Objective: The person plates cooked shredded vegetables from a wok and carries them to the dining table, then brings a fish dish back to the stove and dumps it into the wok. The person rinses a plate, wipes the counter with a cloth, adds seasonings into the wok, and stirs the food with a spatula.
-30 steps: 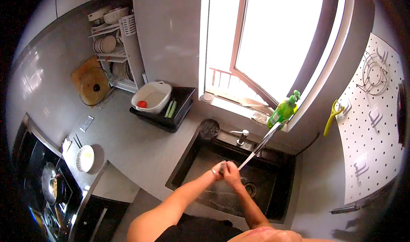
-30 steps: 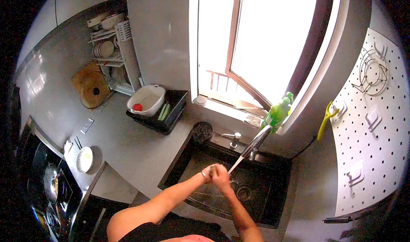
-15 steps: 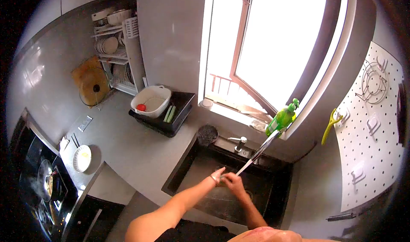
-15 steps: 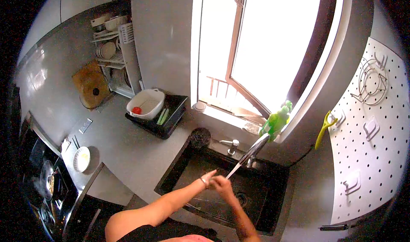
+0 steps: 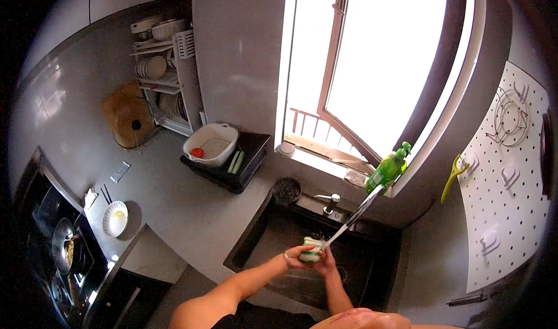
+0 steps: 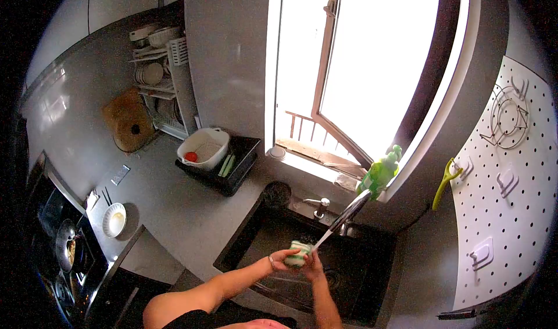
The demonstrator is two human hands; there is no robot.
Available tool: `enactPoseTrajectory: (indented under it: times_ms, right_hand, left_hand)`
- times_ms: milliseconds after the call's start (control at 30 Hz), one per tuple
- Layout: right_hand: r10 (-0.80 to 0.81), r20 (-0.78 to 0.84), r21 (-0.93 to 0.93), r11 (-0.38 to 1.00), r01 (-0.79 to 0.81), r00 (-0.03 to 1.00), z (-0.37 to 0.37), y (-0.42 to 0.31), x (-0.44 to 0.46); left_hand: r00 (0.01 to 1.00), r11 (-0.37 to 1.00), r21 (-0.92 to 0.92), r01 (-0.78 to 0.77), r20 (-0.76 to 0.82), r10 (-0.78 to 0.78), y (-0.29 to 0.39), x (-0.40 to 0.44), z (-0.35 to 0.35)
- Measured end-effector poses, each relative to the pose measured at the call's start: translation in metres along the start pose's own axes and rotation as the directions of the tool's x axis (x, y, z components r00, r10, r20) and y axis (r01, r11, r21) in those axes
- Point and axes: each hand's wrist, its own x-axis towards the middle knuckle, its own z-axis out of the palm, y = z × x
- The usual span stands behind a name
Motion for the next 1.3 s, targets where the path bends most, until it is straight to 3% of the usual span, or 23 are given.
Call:
enactPoseTrajectory:
  times_ms: [33,133,233,267,300,367,400,433,500,567,600,633,700,733,833,900,967,1033,1100,1167,1233,1267,1300]
  right_hand:
    - [-0.053,0.051,0.149,0.988,0.045,0.997,0.019,0.003,-0.012]
    - [-0.023,0.137,0.236,0.972,-0.010,0.990,0.052,-0.012,-0.013]
    - [-0.070,0.146,-0.412,0.902,0.125,0.987,0.023,-0.034,0.019]
    - [0.055,0.076,-0.526,0.851,-0.006,0.996,0.035,-0.051,0.015]
    - [0.034,0.044,-0.715,0.699,0.007,0.998,0.032,-0.055,0.022]
    - [-0.025,-0.009,-0.960,0.281,-0.002,1.000,0.023,-0.061,0.037]
    - [-0.054,0.074,-0.948,0.306,0.087,0.996,0.027,-0.075,0.029]
    - [-0.056,0.025,-0.945,0.324,0.042,0.998,0.037,-0.085,0.023]
    - [-0.118,0.103,-0.920,0.367,0.140,0.988,0.011,-0.100,0.036]
    - [-0.170,0.081,-0.994,0.053,0.091,0.982,-0.007,-0.118,0.037]
    - [-0.180,0.028,-0.996,-0.086,0.012,0.983,-0.003,-0.123,0.032]
    - [-0.195,0.050,-0.985,-0.171,0.016,0.980,-0.012,-0.123,0.036]
    - [-0.215,0.107,-0.940,-0.339,0.028,0.971,-0.039,-0.122,0.059]
    - [-0.281,0.111,-0.942,-0.336,0.011,0.953,-0.055,-0.118,0.073]
    - [-0.349,0.103,-0.965,0.191,0.178,0.931,-0.063,-0.119,0.098]
    - [-0.126,0.023,-0.874,0.479,0.081,0.992,-0.025,-0.131,0.077]
    - [-0.109,-0.012,-0.670,0.739,0.073,0.994,0.012,-0.118,0.048]
    - [-0.003,0.229,-0.164,0.986,0.042,0.974,0.017,-0.082,0.023]
    - [0.035,0.459,0.209,0.967,-0.146,0.888,0.013,-0.036,0.020]
    - [-0.214,0.654,0.630,0.685,-0.366,0.725,0.033,-0.006,0.025]
    - [-0.256,0.496,0.605,0.788,-0.118,0.830,0.106,-0.030,-0.011]
    - [-0.334,0.467,0.627,0.778,-0.041,0.819,0.096,-0.028,-0.002]
    - [-0.323,0.499,0.656,0.747,-0.107,0.804,0.088,-0.031,0.003]
  left_hand:
    - [0.999,0.999,-0.041,-0.030,0.029,0.032,-0.005,-0.001,0.006]
    - [0.997,0.995,-0.076,-0.070,0.022,0.071,-0.020,0.005,0.008]
    - [0.875,0.900,-0.118,0.420,0.313,-0.368,-0.005,0.042,-0.036]
    - [0.968,0.950,0.185,0.250,-0.046,-0.246,-0.001,0.052,-0.035]
    - [0.981,0.883,0.450,0.136,-0.186,-0.056,-0.002,0.053,-0.022]
    - [0.883,0.496,0.868,0.042,-0.264,0.388,-0.011,0.050,0.013]
    - [0.811,0.416,0.909,0.017,-0.256,0.526,-0.014,0.058,0.015]
    - [0.822,0.528,0.848,0.054,-0.338,0.458,-0.011,0.067,0.017]
    - [0.832,0.714,0.687,0.139,-0.472,0.292,0.000,0.087,0.019]
    - [0.920,0.788,0.609,0.092,-0.355,0.168,0.014,0.098,0.006]
    - [0.965,0.960,0.267,0.083,-0.262,-0.011,0.017,0.101,-0.008]
    - [0.985,0.985,-0.114,0.127,-0.106,-0.139,0.018,0.097,-0.013]
    - [0.991,0.969,-0.234,0.074,-0.088,-0.097,0.013,0.085,-0.009]
    - [0.994,0.954,-0.295,0.045,-0.081,-0.072,0.010,0.076,-0.003]
    - [0.983,0.858,-0.484,0.174,0.039,-0.177,0.008,0.061,-0.001]
    - [0.989,0.830,-0.539,0.144,0.114,-0.097,0.002,0.046,0.007]
    - [0.989,0.833,-0.548,0.072,0.145,0.010,0.000,0.023,0.029]
    - [0.967,0.822,-0.566,0.061,0.238,0.092,-0.003,0.010,0.041]
    - [0.937,0.764,-0.634,0.117,0.325,0.126,-0.016,0.001,0.051]
    - [0.906,0.650,-0.723,0.233,0.404,0.124,-0.030,-0.009,0.063]
    - [0.908,0.651,-0.727,0.220,0.397,0.137,-0.042,-0.026,0.074]
    - [0.918,0.648,-0.738,0.190,0.367,0.150,-0.045,-0.035,0.081]
    - [0.926,0.643,-0.749,0.160,0.340,0.165,-0.045,-0.043,0.084]
